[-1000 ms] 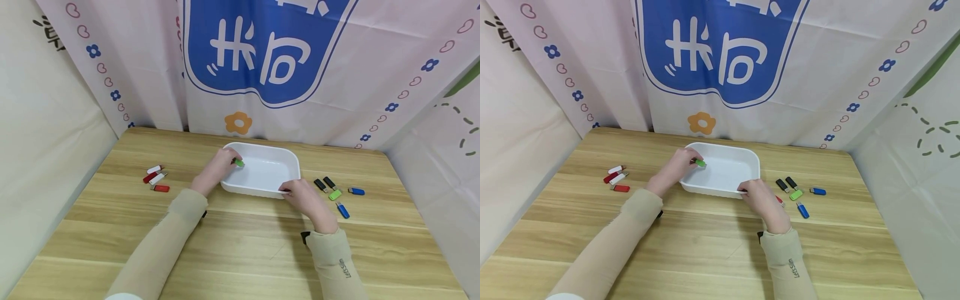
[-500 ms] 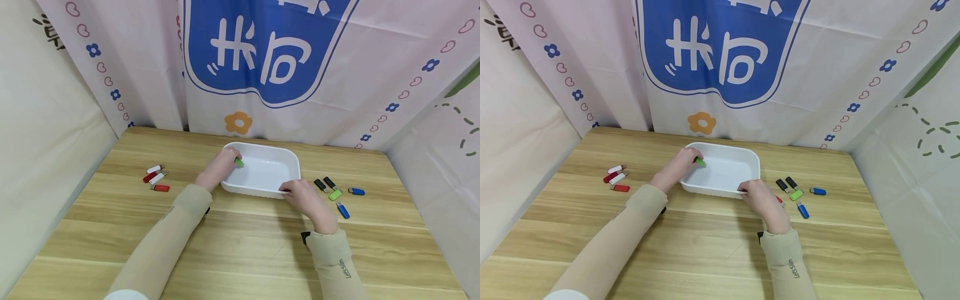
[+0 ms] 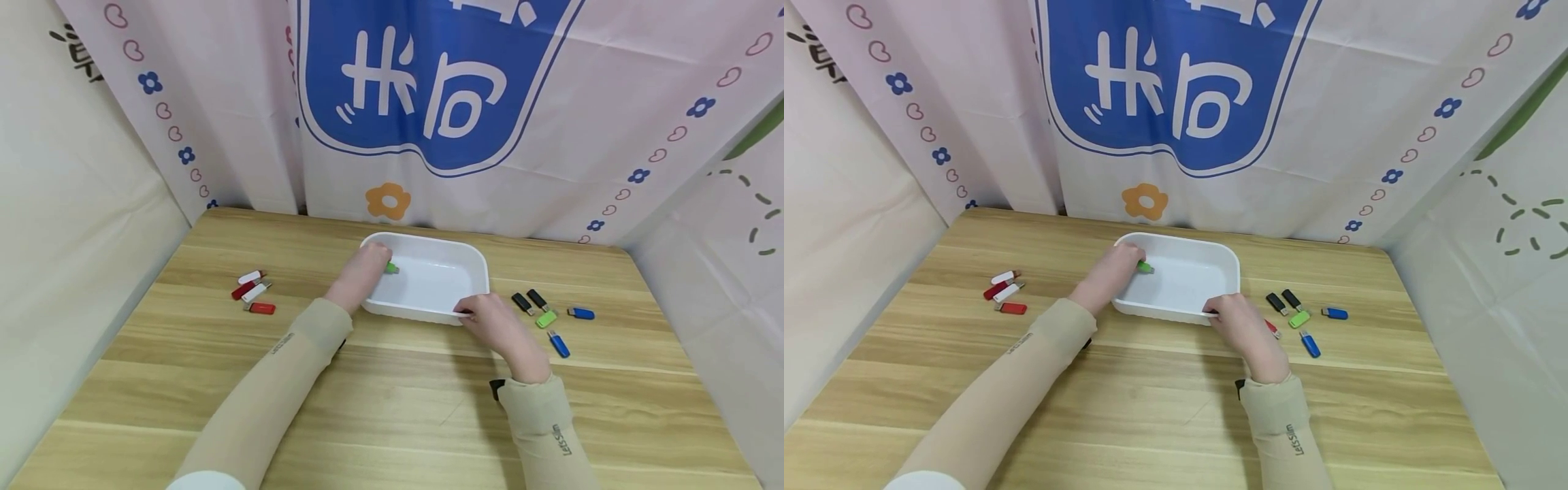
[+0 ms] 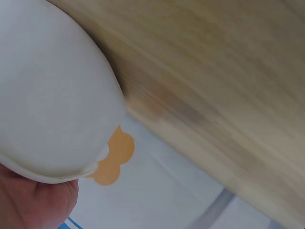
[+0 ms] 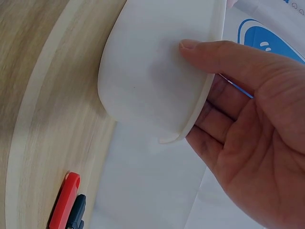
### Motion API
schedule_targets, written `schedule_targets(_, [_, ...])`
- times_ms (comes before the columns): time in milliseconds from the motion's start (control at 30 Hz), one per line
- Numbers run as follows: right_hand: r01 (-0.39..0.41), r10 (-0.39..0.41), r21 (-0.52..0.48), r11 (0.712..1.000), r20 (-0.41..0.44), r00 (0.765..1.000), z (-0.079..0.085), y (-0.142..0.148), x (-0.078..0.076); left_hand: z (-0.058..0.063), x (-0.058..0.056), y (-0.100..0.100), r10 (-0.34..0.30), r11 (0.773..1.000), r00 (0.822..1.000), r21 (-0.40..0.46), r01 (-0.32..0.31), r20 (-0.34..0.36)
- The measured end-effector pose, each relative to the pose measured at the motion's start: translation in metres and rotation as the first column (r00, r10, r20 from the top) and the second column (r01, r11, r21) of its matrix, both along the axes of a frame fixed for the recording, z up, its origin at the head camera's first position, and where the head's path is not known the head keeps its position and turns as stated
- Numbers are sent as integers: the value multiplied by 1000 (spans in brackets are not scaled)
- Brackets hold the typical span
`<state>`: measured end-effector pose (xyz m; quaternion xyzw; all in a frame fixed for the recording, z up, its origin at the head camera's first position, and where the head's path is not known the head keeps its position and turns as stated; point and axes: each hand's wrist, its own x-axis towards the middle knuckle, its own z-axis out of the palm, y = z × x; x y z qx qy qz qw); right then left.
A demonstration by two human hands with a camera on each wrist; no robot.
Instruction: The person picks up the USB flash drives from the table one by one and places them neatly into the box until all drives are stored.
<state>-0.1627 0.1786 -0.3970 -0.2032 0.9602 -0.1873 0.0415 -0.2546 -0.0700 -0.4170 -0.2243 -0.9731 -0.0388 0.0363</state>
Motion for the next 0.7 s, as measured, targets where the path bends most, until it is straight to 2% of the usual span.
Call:
schedule_targets(100, [2,-2,0,1000,2,1000,0,0,0,1,1,1,0,998,1000,-59,-1,-20])
schedule_targets(433, [-6,5,-9,1000,-6,1000,-2,2,-1,-1,-2,11,99,988,995,-120,-97,10])
schedule_targets(700, [-15,15,-13,1000,-17,1000,-2,2,-1,-2,-3,16,128,976,992,-178,-123,15])
